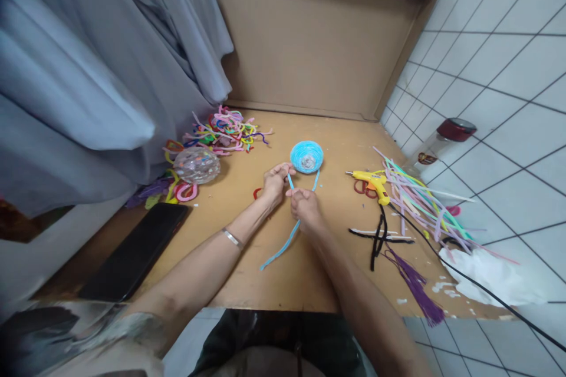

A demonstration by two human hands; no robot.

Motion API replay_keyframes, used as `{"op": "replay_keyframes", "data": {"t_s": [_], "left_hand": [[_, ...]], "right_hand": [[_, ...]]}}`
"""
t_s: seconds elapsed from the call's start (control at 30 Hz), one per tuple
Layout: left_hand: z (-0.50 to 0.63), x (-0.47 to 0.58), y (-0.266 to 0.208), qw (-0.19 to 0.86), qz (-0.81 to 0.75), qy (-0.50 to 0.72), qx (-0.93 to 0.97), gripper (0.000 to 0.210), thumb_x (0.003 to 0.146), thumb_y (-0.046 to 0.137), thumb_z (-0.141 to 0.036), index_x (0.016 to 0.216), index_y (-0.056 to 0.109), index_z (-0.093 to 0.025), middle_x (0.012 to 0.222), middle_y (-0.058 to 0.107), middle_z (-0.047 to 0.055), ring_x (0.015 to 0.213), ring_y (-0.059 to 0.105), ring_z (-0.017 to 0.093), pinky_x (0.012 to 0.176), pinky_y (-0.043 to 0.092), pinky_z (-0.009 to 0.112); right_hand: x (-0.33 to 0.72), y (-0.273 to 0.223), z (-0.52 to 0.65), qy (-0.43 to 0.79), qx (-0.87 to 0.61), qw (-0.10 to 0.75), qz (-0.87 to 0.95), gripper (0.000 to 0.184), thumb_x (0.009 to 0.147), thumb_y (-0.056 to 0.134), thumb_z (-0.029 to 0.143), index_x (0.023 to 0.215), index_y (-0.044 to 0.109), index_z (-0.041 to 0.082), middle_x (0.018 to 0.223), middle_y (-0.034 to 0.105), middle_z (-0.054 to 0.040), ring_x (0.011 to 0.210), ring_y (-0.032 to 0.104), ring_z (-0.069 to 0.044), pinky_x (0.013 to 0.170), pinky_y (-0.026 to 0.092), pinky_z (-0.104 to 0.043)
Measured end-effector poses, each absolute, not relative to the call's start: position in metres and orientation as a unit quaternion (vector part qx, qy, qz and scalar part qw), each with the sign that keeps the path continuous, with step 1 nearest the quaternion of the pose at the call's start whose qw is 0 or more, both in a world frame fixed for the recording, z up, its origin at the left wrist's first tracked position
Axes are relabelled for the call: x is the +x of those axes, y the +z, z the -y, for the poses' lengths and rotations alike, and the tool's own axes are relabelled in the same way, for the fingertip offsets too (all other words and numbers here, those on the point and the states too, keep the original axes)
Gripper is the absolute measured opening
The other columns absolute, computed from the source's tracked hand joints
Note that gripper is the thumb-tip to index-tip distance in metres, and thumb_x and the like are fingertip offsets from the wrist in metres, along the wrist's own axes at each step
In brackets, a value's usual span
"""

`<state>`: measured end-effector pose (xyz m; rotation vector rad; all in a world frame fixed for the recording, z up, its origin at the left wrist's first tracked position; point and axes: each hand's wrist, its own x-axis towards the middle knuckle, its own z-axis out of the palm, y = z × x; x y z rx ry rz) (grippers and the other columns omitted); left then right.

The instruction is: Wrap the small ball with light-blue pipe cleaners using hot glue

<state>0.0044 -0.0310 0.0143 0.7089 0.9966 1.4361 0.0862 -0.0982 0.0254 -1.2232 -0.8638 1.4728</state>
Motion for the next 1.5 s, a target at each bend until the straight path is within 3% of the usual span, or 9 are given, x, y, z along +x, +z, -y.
{"op": "replay_keyframes", "data": {"t_s": [0.4, 0.77, 0.9, 1.13, 1.5], "left_hand": [[0.032, -0.002, 0.024, 0.615, -0.389, 0.642, 0.241, 0.004, 0.081, 0.063, -0.015, 0.079, 0.064, -0.012, 0.064, 0.066, 0.000, 0.043, 0.039, 0.003, 0.044, 0.027, 0.017], [0.031, -0.004, 0.022, 0.599, -0.418, 0.634, 0.254, 0.015, 0.084, 0.053, -0.012, 0.069, 0.056, -0.014, 0.043, 0.042, -0.008, 0.037, 0.029, 0.004, 0.041, 0.022, 0.016], [0.028, -0.007, 0.022, 0.605, -0.420, 0.626, 0.255, 0.013, 0.086, 0.050, -0.013, 0.076, 0.058, -0.014, 0.044, 0.044, -0.008, 0.035, 0.029, 0.004, 0.039, 0.021, 0.016], [0.029, -0.006, 0.019, 0.625, -0.410, 0.599, 0.287, 0.023, 0.091, 0.045, -0.028, 0.090, 0.062, -0.012, 0.069, 0.069, 0.003, 0.040, 0.045, 0.005, 0.039, 0.027, 0.016], [0.036, -0.002, 0.018, 0.573, -0.387, 0.610, 0.388, 0.022, 0.082, 0.052, -0.027, 0.088, 0.067, -0.013, 0.064, 0.068, 0.001, 0.045, 0.040, 0.007, 0.044, 0.028, 0.019]], "right_hand": [[0.086, 0.025, 0.097, 0.596, -0.498, 0.515, 0.364, 0.019, 0.073, 0.063, 0.035, 0.067, 0.055, 0.018, 0.035, 0.026, 0.0146, 0.029, 0.017, -0.002, 0.033, 0.012, -0.017], [0.076, 0.022, 0.102, 0.601, -0.501, 0.507, 0.361, 0.017, 0.073, 0.060, 0.032, 0.065, 0.054, 0.018, 0.036, 0.025, 0.0147, 0.030, 0.015, -0.002, 0.034, 0.009, -0.018], [0.076, 0.020, 0.103, 0.594, -0.501, 0.513, 0.364, 0.016, 0.073, 0.058, 0.032, 0.065, 0.055, 0.018, 0.037, 0.025, 0.0148, 0.031, 0.015, -0.002, 0.035, 0.009, -0.018], [0.083, 0.018, 0.098, 0.570, -0.514, 0.532, 0.357, 0.016, 0.074, 0.058, 0.032, 0.066, 0.054, 0.019, 0.035, 0.027, 0.0137, 0.031, 0.017, -0.003, 0.035, 0.012, -0.018], [0.079, 0.014, 0.097, 0.557, -0.523, 0.536, 0.360, 0.013, 0.071, 0.057, 0.030, 0.064, 0.055, 0.019, 0.033, 0.028, 0.0137, 0.030, 0.017, -0.003, 0.034, 0.013, -0.018]]}}
